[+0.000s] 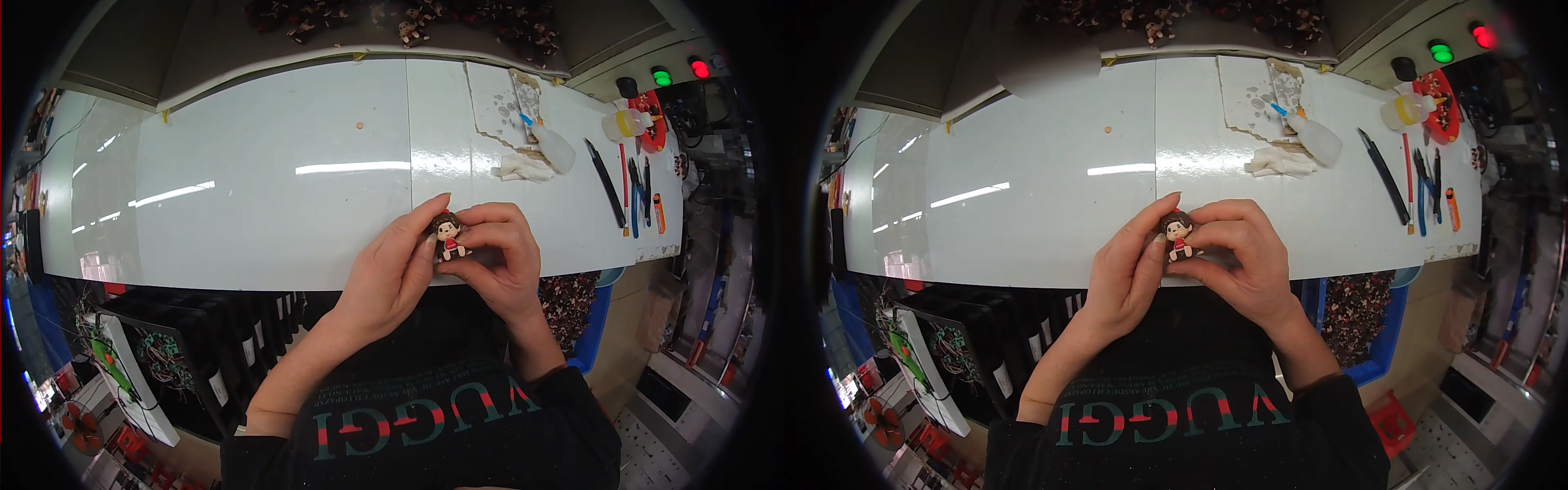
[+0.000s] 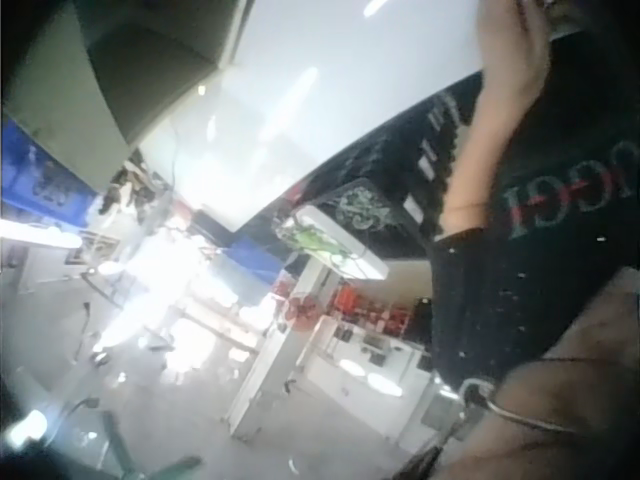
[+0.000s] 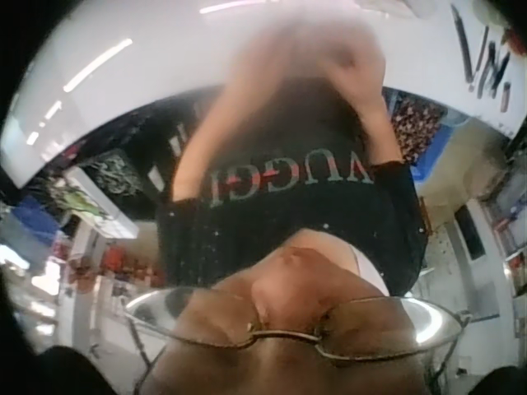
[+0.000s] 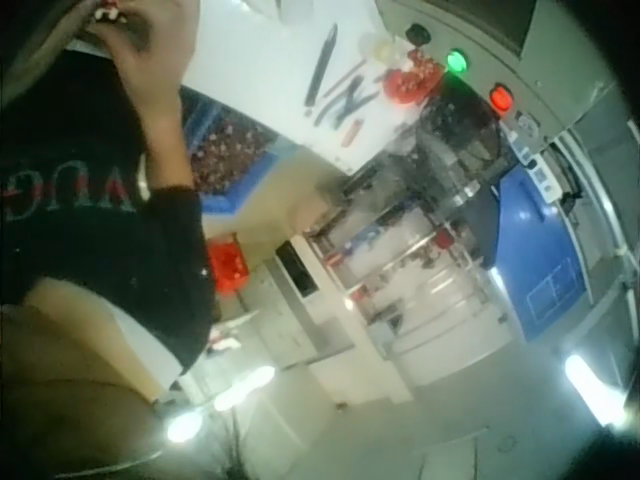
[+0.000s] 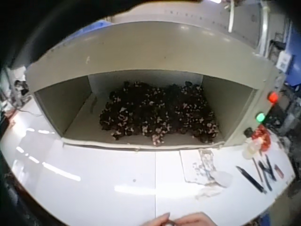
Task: The person assembles a toy figurine by applying adhesive from a bottle to its components, then attaching the figurine head to the figurine base.
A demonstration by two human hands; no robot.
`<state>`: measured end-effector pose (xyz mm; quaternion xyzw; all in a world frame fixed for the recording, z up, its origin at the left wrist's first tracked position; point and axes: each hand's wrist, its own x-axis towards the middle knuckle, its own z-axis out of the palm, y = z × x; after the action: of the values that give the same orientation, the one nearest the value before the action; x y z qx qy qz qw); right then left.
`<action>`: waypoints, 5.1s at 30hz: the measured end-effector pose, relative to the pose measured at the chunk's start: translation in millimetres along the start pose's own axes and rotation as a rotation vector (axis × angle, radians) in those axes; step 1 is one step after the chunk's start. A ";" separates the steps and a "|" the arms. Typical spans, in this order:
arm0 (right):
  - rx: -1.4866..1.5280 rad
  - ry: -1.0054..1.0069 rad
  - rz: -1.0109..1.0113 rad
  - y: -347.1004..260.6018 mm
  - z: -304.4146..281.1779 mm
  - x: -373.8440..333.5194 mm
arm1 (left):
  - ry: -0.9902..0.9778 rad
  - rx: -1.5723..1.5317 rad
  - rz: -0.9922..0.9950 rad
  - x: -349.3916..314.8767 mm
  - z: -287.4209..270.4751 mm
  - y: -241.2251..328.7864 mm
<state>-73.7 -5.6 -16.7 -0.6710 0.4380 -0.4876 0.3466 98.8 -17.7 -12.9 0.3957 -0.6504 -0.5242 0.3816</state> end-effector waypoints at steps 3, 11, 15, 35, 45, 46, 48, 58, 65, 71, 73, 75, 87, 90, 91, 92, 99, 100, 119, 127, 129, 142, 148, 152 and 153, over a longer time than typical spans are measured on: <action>0.028 0.007 0.010 -1.9 2.2 -0.1 | 0.002 0.010 0.002 -0.6 -1.5 2.5; 0.070 -0.052 0.037 -1.2 0.5 -1.8 | 0.006 -0.092 -0.026 -2.6 -6.0 -2.0; 0.070 -0.035 0.060 -1.7 1.2 -2.7 | 0.009 -0.120 -0.041 -1.9 -4.9 -1.1; 0.051 -0.002 -0.042 -1.6 5.1 -1.1 | 0.014 -0.202 -0.056 -3.8 -3.5 -0.7; 0.020 -0.024 -0.038 -0.6 6.1 -0.7 | 0.027 0.033 -0.043 -4.2 -1.5 3.2; 0.030 -0.023 -0.025 -0.9 6.0 -0.9 | 0.031 0.043 -0.037 -4.0 -1.3 3.3; 0.037 -0.019 -0.013 -1.5 5.2 -1.5 | 0.033 0.053 -0.029 -3.6 -0.8 2.7; -0.170 -0.147 -0.089 -15.2 -24.0 14.4 | 0.011 -0.453 -0.186 1.8 -6.1 13.3; -0.745 -0.135 0.078 -9.1 -55.5 19.7 | 0.098 -0.775 -0.431 -0.7 -19.2 15.8; -0.681 0.107 0.063 -6.8 -71.7 36.7 | 0.074 -0.847 -0.391 -0.9 -27.4 15.2; -0.697 0.129 0.122 -4.2 -75.1 55.9 | 0.038 -0.853 -0.391 -3.3 -32.1 15.8; -0.714 0.145 0.173 0.0 -76.0 61.6 | 0.024 -0.857 -0.386 -5.5 -34.4 14.5; -0.791 -0.036 0.185 16.3 -62.3 64.5 | -0.021 -0.871 -0.395 -3.4 -37.8 10.4; -0.754 0.028 0.203 17.6 -64.3 61.3 | -0.006 -0.878 -0.374 -3.8 -35.7 9.8; -0.717 0.084 0.221 17.8 -66.5 60.2 | -0.004 -0.878 -0.356 -3.7 -35.2 9.6; -0.717 0.084 0.222 17.1 -69.9 57.7 | -0.006 -0.878 -0.357 -3.5 -35.0 10.0; -0.261 0.249 0.342 -4.8 -103.2 24.1 | -0.122 -0.816 -0.357 9.8 -24.5 22.7; -0.251 0.244 0.355 -15.7 -103.7 20.5 | -0.180 -0.796 -0.316 11.0 -21.8 22.0; -0.407 -0.209 0.057 -20.4 -80.7 19.5 | -0.201 -0.766 -0.315 8.8 -19.6 -11.7; -0.391 -0.219 0.055 -22.9 -71.5 18.5 | -0.203 -0.967 -0.469 15.0 -33.9 -11.3; -0.392 -0.224 0.062 -23.3 -69.1 19.0 | -0.193 -0.981 -0.478 14.8 -36.7 -11.0; -0.444 -0.249 0.057 -27.4 -57.7 28.2 | -0.145 -0.987 -0.551 13.9 -39.4 -5.9; -0.490 -0.256 0.025 -28.8 -54.6 33.3 | -0.125 -0.973 -0.565 13.3 -38.6 -3.8; -0.516 -0.259 0.023 -30.2 -53.9 35.2 | -0.126 -0.975 -0.567 13.4 -39.7 -2.9; -0.516 -0.260 0.023 -30.6 -53.8 35.3 | -0.126 -0.976 -0.567 13.3 -39.7 -3.3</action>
<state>-112.6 -28.8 38.2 -0.7888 0.5070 -0.2662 0.2231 130.2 -45.4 -8.8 0.3008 -0.2226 -0.8685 0.3251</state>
